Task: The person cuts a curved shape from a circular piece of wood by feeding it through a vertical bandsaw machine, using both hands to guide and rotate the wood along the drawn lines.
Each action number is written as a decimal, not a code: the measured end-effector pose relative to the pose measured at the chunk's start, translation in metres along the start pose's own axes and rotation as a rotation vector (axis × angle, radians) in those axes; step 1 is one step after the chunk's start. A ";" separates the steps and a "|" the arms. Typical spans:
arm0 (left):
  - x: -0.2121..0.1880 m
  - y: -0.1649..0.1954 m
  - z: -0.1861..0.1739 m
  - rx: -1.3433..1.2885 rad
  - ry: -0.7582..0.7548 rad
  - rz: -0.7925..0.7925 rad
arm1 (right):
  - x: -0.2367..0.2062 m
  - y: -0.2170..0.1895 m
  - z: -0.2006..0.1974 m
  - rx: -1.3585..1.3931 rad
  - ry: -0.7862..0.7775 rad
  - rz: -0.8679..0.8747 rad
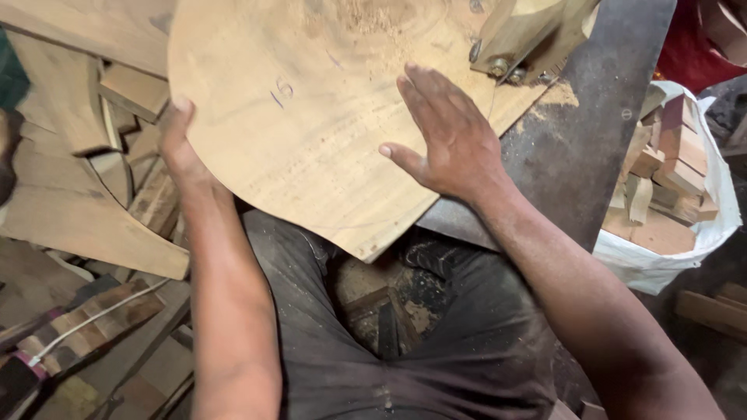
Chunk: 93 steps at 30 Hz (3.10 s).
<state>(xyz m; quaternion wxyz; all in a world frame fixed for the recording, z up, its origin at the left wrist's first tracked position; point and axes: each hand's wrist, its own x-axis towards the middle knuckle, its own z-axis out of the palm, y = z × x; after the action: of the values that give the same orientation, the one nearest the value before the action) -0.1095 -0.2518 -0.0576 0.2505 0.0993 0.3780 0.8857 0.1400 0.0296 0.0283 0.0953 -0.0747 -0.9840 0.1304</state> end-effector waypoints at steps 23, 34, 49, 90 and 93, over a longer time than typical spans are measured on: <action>0.001 0.020 0.039 0.091 -0.037 0.011 | 0.009 -0.006 0.013 0.006 0.048 0.051; 0.005 0.018 0.031 0.074 -0.018 -0.001 | 0.011 -0.007 0.004 0.066 0.042 0.045; 0.008 0.017 0.031 0.140 0.042 -0.005 | 0.012 -0.003 0.008 0.043 0.023 0.052; 0.009 0.023 0.041 0.216 -0.035 -0.012 | 0.020 -0.005 0.000 0.139 0.060 0.058; 0.008 0.023 0.039 0.218 -0.041 -0.014 | 0.020 -0.004 0.001 0.135 0.050 0.040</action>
<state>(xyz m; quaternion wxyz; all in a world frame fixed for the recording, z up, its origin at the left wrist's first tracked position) -0.1105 -0.2365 -0.0138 0.2523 0.1415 0.4675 0.8353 0.1201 0.0294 0.0319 0.1219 -0.0912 -0.9686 0.1966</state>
